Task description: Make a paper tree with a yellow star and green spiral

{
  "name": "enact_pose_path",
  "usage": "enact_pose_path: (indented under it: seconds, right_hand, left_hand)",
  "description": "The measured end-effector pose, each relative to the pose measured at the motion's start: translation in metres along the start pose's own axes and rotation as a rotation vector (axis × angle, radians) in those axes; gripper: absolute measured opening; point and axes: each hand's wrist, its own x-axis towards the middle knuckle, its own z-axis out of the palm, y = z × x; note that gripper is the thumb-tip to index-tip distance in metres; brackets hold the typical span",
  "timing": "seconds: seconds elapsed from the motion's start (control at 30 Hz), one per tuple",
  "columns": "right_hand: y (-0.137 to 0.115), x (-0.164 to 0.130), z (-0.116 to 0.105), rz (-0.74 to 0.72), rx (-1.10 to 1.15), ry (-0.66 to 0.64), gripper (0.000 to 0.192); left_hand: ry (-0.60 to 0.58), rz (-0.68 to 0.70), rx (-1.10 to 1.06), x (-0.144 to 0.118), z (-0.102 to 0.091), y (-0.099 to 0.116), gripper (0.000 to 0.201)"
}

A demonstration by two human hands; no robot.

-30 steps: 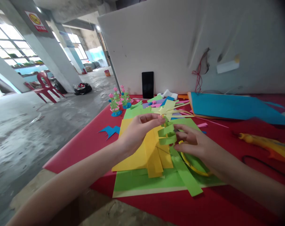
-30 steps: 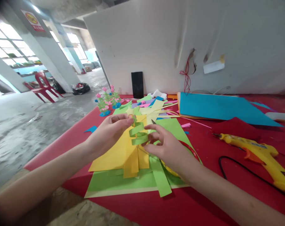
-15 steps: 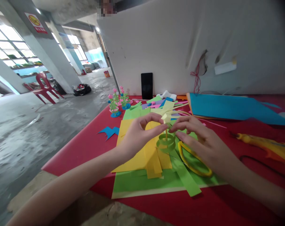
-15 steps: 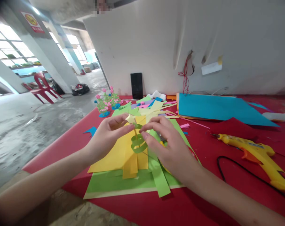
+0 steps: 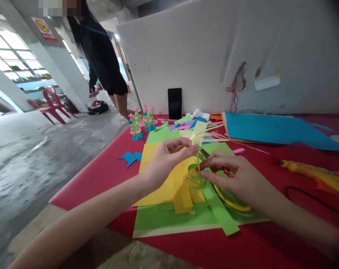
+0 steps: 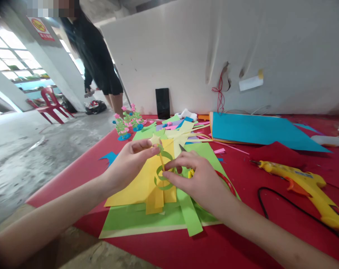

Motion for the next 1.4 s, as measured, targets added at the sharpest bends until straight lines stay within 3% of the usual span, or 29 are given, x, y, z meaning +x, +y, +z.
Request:
enact_pose_path:
  seconds: [0.23, 0.97, 1.23, 1.4]
  right_hand:
    - [0.003, 0.001, 0.002, 0.056, 0.101, -0.022, 0.017]
    - [-0.002, -0.002, 0.003, 0.038, 0.071, -0.006, 0.01]
    - [-0.004, -0.003, 0.003, 0.067, 0.165, -0.005, 0.013]
    - [-0.002, -0.004, 0.003, 0.033, 0.172, 0.003, 0.012]
  left_hand:
    - [-0.013, -0.019, -0.014, 0.0, 0.002, 0.0, 0.01]
    - [-0.018, 0.034, 0.306, 0.001, -0.003, 0.012, 0.017]
    - [-0.145, 0.013, 0.266, 0.003, -0.004, 0.011, 0.014]
    - [-0.125, -0.022, 0.273, 0.003, -0.005, 0.011, 0.015]
